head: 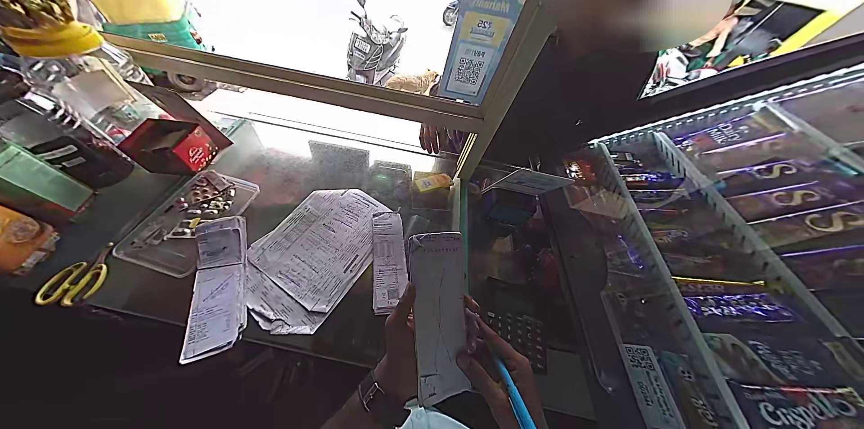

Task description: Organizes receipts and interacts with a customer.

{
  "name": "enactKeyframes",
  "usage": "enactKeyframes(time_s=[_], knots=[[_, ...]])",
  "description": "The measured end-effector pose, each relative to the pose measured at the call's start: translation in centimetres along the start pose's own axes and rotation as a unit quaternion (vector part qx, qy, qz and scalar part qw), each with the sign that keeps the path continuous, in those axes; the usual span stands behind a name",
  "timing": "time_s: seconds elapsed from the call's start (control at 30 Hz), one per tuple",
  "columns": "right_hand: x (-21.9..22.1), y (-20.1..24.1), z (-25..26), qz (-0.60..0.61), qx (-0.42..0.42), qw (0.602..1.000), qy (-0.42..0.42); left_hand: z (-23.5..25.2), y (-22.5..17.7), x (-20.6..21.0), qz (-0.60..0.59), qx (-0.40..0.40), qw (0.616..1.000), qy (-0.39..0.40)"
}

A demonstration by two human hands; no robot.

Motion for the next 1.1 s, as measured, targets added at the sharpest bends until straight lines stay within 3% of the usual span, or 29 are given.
enactKeyframes(time_s=[0.5,0.67,0.83,0.93,1.0,1.1], knots=[[-0.8,0.5,-0.3,-0.011,-0.012,1.000,-0.010,0.6,1.4,0.5,-0.004,-0.040,0.998,0.042],[-1.6,0.0,-0.1,-0.058,-0.015,0.998,-0.025,0.2,-0.7,0.3,0.117,0.066,0.990,-0.041],[-0.8,0.5,0.1,0.006,-0.010,0.999,-0.034,0.2,0.4,-1.7,0.156,0.031,0.984,-0.083],[-0.2,0.3,-0.1,0.035,0.017,0.998,-0.053,-0.3,1.8,-1.7,0.146,-0.001,0.987,-0.059],[-0.2,0.3,0.1,0.050,0.023,0.996,-0.065,-0.6,0.7,-1.5,0.220,0.018,0.971,-0.089],[-1.1,0.6,-0.4,0.017,0.012,0.994,-0.111,-0.4,-2.9,-0.3,0.402,0.080,0.906,-0.105]])
Point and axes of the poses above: each hand's wrist, its own z-axis towards the middle knuckle, its own x-axis out of the palm, y = z × x, the point moved 9 cm from there along z, towards the middle knuckle, and after that the axes turned 1 degree about -y, right-handed, at the moved point
